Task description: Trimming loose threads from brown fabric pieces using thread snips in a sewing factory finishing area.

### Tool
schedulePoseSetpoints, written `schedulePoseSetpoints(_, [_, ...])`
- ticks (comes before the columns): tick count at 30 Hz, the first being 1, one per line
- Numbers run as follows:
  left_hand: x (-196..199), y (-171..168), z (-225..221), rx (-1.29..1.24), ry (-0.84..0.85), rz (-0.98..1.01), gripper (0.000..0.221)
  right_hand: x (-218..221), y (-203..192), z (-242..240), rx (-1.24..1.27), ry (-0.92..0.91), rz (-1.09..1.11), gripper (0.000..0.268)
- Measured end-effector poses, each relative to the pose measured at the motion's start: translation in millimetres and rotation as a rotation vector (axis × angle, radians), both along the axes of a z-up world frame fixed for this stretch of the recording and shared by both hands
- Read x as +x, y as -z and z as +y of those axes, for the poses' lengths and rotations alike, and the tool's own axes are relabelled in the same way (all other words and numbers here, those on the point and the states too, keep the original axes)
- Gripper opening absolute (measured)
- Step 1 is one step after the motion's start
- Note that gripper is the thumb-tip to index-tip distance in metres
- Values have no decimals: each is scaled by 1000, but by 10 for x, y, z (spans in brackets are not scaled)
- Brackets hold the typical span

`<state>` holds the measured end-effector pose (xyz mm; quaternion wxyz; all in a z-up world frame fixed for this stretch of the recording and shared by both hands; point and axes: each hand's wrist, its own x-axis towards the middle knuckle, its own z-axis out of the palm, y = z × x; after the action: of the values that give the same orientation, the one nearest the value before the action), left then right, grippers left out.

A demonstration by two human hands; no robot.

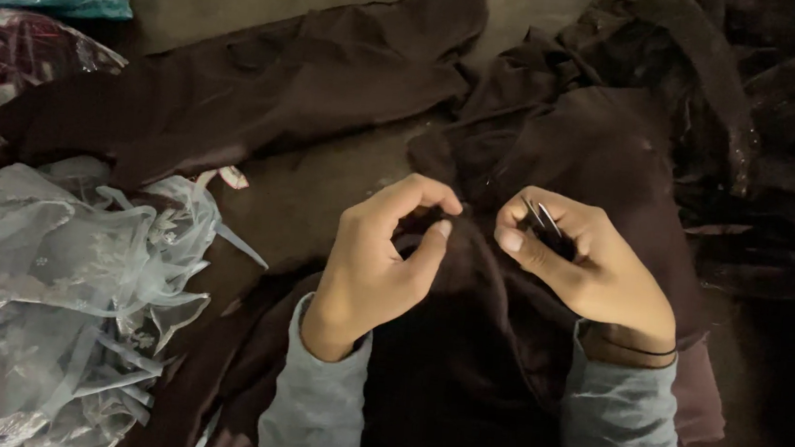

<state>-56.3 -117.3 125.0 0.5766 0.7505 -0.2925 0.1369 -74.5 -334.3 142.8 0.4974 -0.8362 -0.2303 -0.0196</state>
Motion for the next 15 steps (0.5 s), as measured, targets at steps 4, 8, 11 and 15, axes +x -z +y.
schedulePoseSetpoints(4, [15,28,-23,40,-50,-28,13,-14,-35,-48,103,-68,88,22])
schedulePoseSetpoints(8, [0,29,-41,16,-48,28,16,-7,-3,-21,51,114,-7,10])
schedulePoseSetpoints(11, [-8,57,-67,-40,-11,69,19,-11,50,5,59,140,-60,20])
schedulePoseSetpoints(15, [-41,28,-73,-64,-23,89,18,-35,43,91,-44,157,-82,25])
